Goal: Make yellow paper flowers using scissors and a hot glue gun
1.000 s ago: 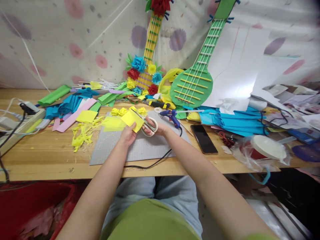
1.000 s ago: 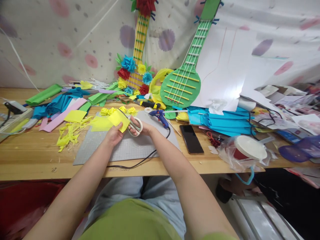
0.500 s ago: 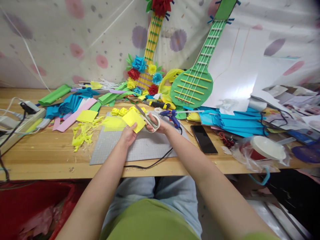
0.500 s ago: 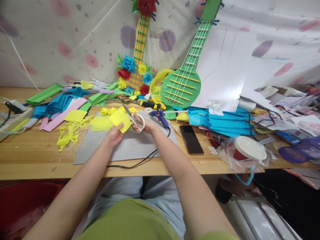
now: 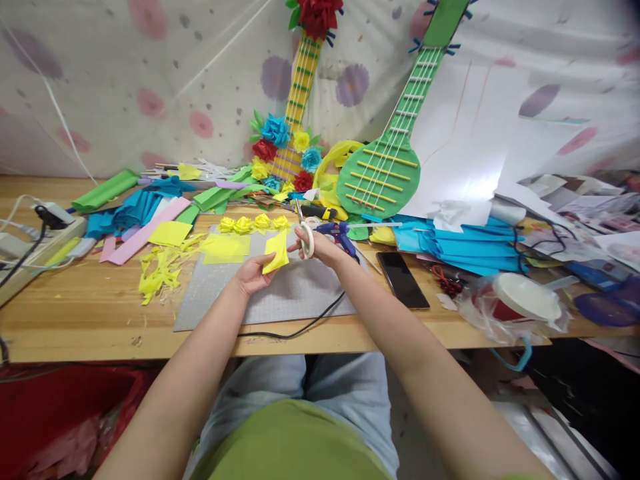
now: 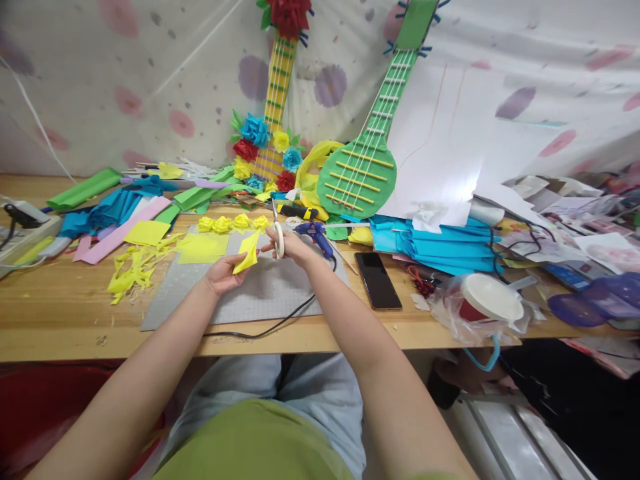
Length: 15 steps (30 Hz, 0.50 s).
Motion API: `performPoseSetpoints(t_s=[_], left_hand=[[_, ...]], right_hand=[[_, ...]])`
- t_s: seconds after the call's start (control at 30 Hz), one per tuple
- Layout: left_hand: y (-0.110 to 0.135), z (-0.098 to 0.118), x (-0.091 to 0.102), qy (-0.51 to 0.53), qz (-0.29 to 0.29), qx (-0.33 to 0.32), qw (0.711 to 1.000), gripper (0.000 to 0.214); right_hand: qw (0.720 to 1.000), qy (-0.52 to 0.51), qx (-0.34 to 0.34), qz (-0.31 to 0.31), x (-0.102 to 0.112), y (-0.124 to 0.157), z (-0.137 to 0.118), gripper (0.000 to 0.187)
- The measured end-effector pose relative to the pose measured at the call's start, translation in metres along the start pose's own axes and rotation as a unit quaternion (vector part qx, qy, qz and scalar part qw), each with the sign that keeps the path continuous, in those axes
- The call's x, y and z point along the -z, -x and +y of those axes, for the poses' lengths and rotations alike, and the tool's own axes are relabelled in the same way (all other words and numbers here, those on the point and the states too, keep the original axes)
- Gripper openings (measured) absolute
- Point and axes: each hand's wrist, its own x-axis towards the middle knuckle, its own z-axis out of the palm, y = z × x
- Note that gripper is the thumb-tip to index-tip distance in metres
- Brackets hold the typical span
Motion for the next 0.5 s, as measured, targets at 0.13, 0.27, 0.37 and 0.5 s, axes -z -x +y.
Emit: performPoseSetpoints(t_s=[0.13, 0.27, 0.37, 0.5], left_hand=[[0.0, 0.019, 0.001, -0.202, -0.025, 0.041, 0.978, 0.021], [0.001, 0.047, 0.001, -0.391, -0.081, 0.109, 0.911, 0.026], [-0.006, 0.059, -0.001, -0.442, -0.087, 0.164, 0.877, 0.025], [-0.02, 0.06, -0.008, -0.416, 0.036, 0.165, 0.893, 0.031]], right_hand=[[1.0, 0.004, 0.013, 0.006, 0.002, -0.002, -0.002, 0.044], [0.997, 0.063, 0.048, -0.01, 0.011, -0.003, -0.001, 0.041], [0.992, 0.095, 0.072, -0.036, 0.012, -0.002, 0.0, 0.041], [0.99, 0.103, 0.086, -0.048, 0.007, -0.002, -0.001, 0.039]])
